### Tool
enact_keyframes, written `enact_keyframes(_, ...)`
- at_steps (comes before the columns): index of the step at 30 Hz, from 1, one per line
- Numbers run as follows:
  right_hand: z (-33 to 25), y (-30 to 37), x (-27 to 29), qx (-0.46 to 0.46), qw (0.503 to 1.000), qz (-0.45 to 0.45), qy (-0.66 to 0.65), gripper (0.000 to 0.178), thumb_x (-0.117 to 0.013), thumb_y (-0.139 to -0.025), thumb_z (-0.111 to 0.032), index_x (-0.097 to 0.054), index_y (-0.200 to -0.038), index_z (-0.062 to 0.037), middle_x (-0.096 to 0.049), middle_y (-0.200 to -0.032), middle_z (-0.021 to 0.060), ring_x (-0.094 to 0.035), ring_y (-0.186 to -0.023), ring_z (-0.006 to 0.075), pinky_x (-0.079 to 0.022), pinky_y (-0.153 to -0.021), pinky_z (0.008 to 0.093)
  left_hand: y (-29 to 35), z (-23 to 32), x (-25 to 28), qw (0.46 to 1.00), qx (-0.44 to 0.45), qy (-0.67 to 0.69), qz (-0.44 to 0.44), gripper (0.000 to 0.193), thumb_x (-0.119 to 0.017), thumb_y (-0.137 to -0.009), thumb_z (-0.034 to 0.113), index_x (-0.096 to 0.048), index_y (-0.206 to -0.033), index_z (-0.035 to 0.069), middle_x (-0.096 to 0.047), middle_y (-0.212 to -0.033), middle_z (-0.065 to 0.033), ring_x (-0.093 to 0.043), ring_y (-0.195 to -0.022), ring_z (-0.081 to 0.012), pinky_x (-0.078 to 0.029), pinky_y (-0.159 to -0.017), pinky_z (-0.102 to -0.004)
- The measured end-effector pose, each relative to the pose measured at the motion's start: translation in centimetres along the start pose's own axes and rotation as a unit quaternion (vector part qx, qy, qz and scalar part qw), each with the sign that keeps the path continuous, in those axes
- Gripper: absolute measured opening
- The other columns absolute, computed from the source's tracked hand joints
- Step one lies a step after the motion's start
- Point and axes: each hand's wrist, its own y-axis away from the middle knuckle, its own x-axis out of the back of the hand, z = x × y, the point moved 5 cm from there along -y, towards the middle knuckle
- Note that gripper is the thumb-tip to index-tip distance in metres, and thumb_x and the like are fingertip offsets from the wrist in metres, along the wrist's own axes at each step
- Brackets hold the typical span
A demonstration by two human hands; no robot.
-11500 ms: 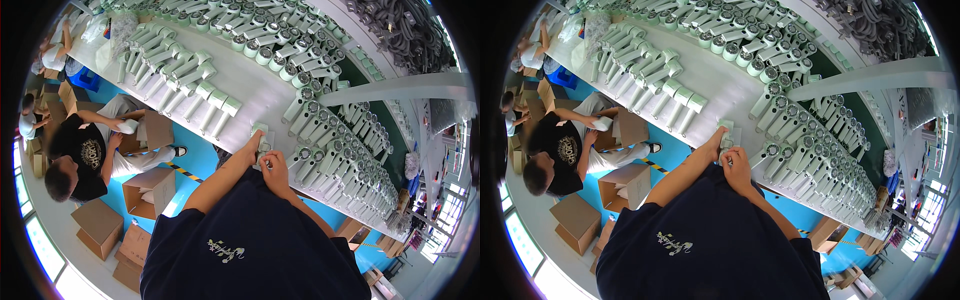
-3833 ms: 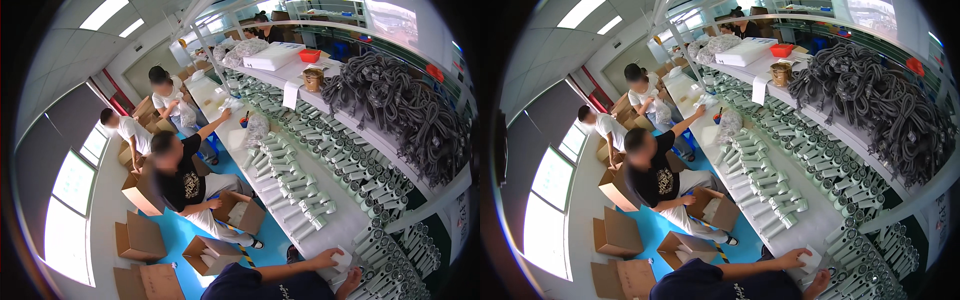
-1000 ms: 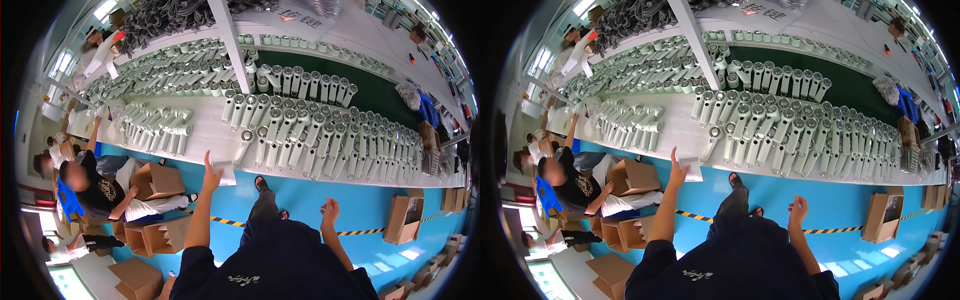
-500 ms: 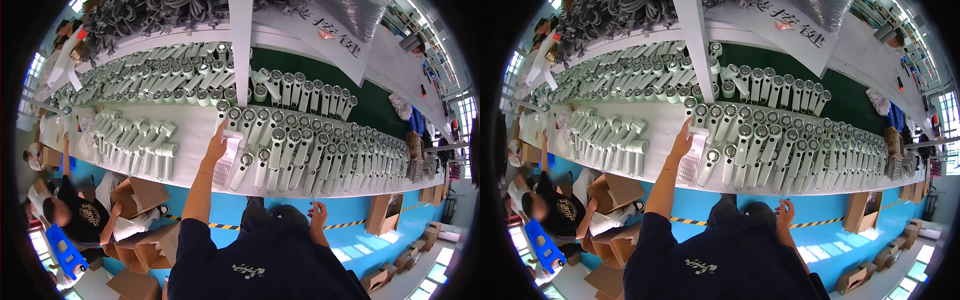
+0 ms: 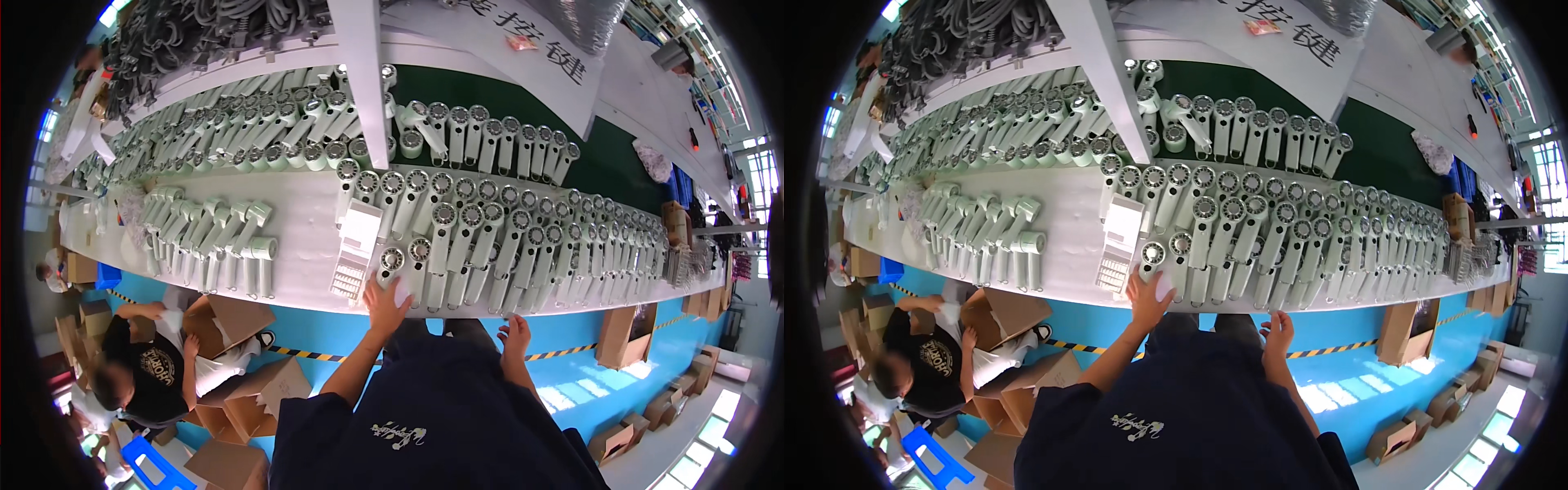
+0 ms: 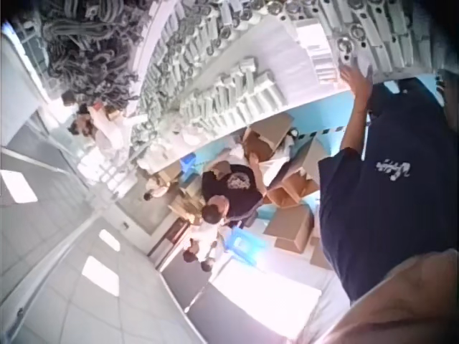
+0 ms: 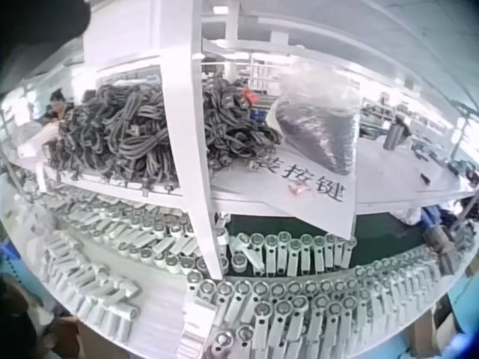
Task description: Apply protective film or labels to plastic electronic components on a production line.
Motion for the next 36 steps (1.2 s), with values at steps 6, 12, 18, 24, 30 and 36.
enact_keyframes(6,0.4,-1.4,1.1,0.003,1.0,0.002,0.005,0.024,-0.058,-0.091,-0.017,-0.054,-0.111,-0.0056,-0.058,-0.095,0.0043,-0.058,-0.071,0.0137,-0.046,-0.055,0.0262,-1.7,4.1,-3.9,0.992,0.119,-0.027,-0.041,0.074,-0.071,-0.069,0.042,-0.046,-0.131,0.011,-0.017,-0.145,-0.0291,-0.029,-0.125,-0.0436,-0.029,-0.098,-0.0539)
enact_keyframes(12,-0.9,-0.7,0.9,-0.011,1.0,-0.019,0.008,0.028,-0.059,-0.089,-0.026,-0.054,-0.111,-0.0088,-0.056,-0.091,0.0023,-0.054,-0.07,0.0136,-0.043,-0.059,0.0279,-1.5,4.7,-3.6,0.978,0.194,-0.074,-0.025,0.068,-0.07,-0.07,0.046,-0.048,-0.126,0.014,-0.02,-0.143,-0.0296,-0.029,-0.127,-0.0423,-0.029,-0.098,-0.0509)
enact_keyframes(18,-1.9,-2.6,1.6,-0.032,0.997,-0.058,0.035,0.033,-0.059,-0.088,-0.028,-0.051,-0.115,-0.0101,-0.054,-0.095,0.0013,-0.052,-0.077,0.0144,-0.042,-0.065,0.0306,-2.6,4.4,-1.8,0.984,0.171,-0.045,-0.036,0.063,-0.073,-0.067,0.041,-0.053,-0.119,0.012,-0.032,-0.134,-0.0254,-0.038,-0.118,-0.0364,-0.036,-0.091,-0.046)
enact_keyframes(24,-4.8,-6.5,1.3,0.006,0.986,-0.134,0.098,0.033,-0.058,-0.089,-0.029,-0.051,-0.118,-0.0124,-0.053,-0.096,0.0001,-0.051,-0.079,0.0134,-0.043,-0.066,0.0288,-2.5,4.2,-2.2,0.979,0.189,-0.069,-0.017,0.064,-0.07,-0.066,0.046,-0.056,-0.119,0.012,-0.035,-0.131,-0.0238,-0.038,-0.117,-0.0363,-0.037,-0.09,-0.0441)
enact_keyframes(30,-8.6,-7.3,-0.5,0.122,0.96,-0.218,0.126,0.026,-0.055,-0.092,-0.021,-0.052,-0.113,-0.006,-0.054,-0.085,0.0017,-0.052,-0.072,0.0102,-0.044,-0.062,0.025,-0.1,7.2,-0.3,0.927,0.355,0.081,-0.088,0.065,-0.066,-0.07,0.052,-0.059,-0.119,0.009,-0.048,-0.118,-0.025,-0.046,-0.111,-0.0392,-0.044,-0.09,-0.0482)
enact_keyframes(36,-10.4,-6.4,-4.4,0.231,0.894,-0.344,0.169,0.022,-0.054,-0.091,-0.016,-0.051,-0.105,0.0001,-0.053,-0.082,0.0053,-0.054,-0.066,0.0103,-0.045,-0.058,0.0247,3.8,9.9,-1.5,0.663,0.477,0.573,-0.078,0.05,-0.067,-0.07,0.046,-0.063,-0.1,0.006,-0.058,-0.072,-0.0063,-0.06,-0.066,-0.0195,-0.05,-0.064,-0.034)
